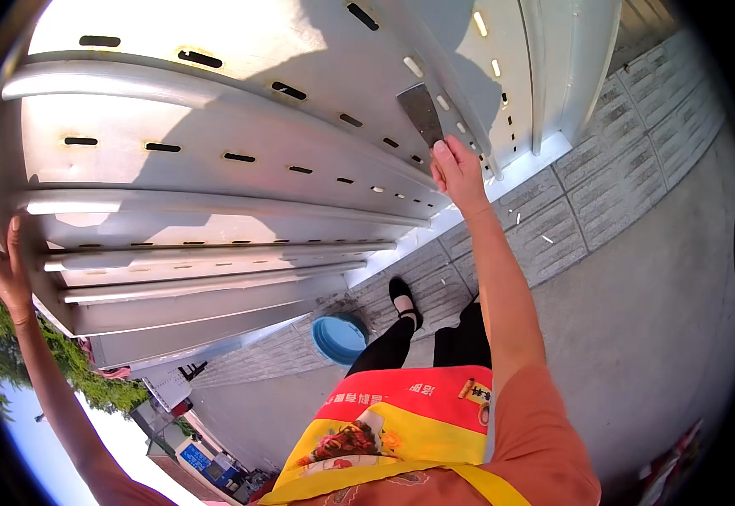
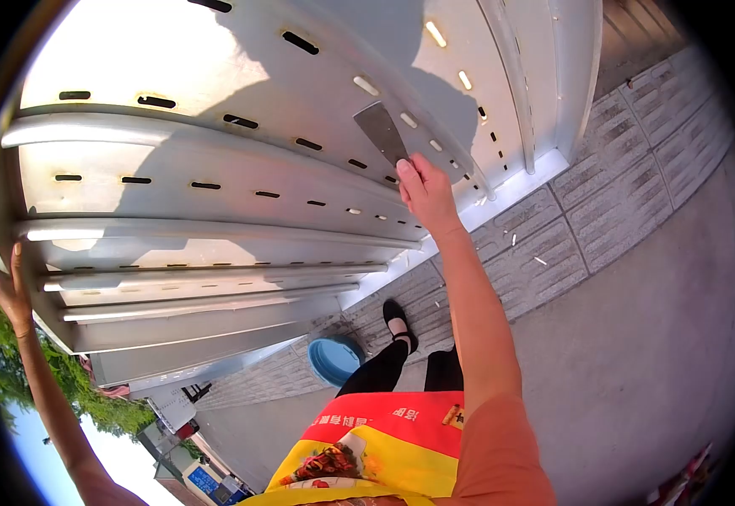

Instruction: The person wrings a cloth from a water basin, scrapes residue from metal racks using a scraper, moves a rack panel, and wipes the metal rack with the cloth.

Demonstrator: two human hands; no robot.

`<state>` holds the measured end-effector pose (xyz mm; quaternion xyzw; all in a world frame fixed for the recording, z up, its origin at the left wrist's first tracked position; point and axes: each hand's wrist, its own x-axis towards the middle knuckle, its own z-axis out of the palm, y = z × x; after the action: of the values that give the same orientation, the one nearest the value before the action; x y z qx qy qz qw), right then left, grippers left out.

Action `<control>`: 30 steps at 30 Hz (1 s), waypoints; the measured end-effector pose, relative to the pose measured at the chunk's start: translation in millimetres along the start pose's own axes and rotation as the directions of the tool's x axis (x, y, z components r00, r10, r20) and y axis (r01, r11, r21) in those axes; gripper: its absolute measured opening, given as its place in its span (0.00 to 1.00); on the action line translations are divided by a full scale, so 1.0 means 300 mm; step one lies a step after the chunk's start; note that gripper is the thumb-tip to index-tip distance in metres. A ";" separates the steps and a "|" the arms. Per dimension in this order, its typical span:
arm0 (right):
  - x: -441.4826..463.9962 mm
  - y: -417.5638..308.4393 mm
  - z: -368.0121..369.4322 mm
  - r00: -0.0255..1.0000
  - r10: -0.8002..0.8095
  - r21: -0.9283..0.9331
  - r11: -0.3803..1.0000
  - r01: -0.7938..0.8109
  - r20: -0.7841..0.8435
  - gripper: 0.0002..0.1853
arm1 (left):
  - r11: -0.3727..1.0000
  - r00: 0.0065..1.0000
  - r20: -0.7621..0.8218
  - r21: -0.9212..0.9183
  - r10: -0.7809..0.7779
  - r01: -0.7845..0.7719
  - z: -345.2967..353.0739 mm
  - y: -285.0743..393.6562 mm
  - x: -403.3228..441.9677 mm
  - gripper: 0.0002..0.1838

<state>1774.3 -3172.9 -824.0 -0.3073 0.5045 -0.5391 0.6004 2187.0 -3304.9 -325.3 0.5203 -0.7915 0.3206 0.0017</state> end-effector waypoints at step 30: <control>0.082 -0.429 -0.192 0.995 0.057 0.000 0.998 -0.057 -0.085 0.15 | 0.964 0.998 0.056 -0.265 0.038 -0.022 -0.049 0.185 0.022 0.25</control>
<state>1674.6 -3216.0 -730.7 -0.2701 0.5389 -0.5336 0.5932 2133.4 -3288.7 -339.4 0.5128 -0.8347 0.1964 0.0422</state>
